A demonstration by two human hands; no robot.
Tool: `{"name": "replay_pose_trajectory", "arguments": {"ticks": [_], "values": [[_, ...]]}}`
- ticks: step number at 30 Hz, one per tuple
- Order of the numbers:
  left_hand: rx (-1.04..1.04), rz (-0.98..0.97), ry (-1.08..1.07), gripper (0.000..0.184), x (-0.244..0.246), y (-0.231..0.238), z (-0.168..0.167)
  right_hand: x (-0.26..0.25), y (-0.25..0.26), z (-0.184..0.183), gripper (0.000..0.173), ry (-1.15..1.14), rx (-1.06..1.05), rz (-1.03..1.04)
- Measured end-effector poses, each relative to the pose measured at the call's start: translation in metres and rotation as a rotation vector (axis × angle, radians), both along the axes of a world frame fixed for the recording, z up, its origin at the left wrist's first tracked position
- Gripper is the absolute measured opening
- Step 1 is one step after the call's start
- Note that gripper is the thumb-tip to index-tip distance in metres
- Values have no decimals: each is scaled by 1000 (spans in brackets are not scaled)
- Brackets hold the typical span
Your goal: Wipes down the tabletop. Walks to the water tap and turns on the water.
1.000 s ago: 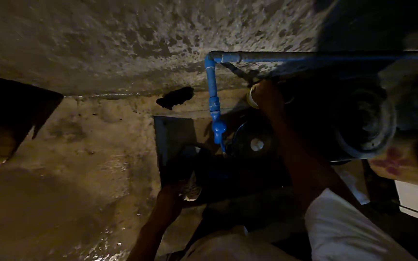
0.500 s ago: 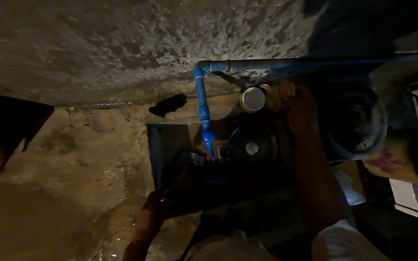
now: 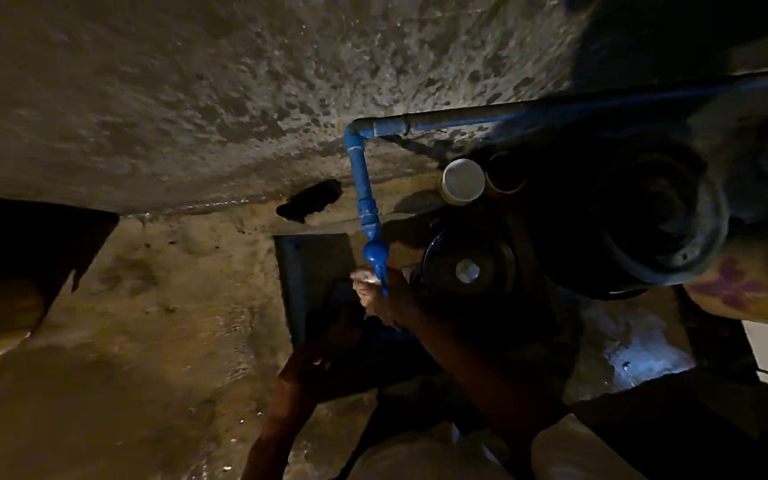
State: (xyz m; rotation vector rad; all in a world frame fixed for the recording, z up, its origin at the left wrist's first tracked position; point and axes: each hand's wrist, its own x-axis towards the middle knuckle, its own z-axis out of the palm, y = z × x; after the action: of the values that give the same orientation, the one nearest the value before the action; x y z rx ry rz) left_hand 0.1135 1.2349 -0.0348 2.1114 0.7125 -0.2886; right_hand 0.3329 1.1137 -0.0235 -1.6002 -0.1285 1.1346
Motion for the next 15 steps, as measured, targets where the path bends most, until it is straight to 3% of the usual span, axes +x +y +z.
{"name": "replay_pose_trajectory", "arguments": {"ticks": [5,7,9,12,15], "values": [[-70,61,69,31,-3,-1,-7,-24,11,-39,35,-33,-71,141],[-83,42,111,33,5,0,-12,-21,14,-34,43,-77,-202,262],[-63,-2,111,34,16,1,-14,4,9,-22,40,-238,-323,288],[-36,-51,102,35,29,5,-21,65,-14,-23,39,-581,-168,-91],[-38,-94,78,35,43,10,-30,138,-12,-12,42,-756,-6,-392]]}}
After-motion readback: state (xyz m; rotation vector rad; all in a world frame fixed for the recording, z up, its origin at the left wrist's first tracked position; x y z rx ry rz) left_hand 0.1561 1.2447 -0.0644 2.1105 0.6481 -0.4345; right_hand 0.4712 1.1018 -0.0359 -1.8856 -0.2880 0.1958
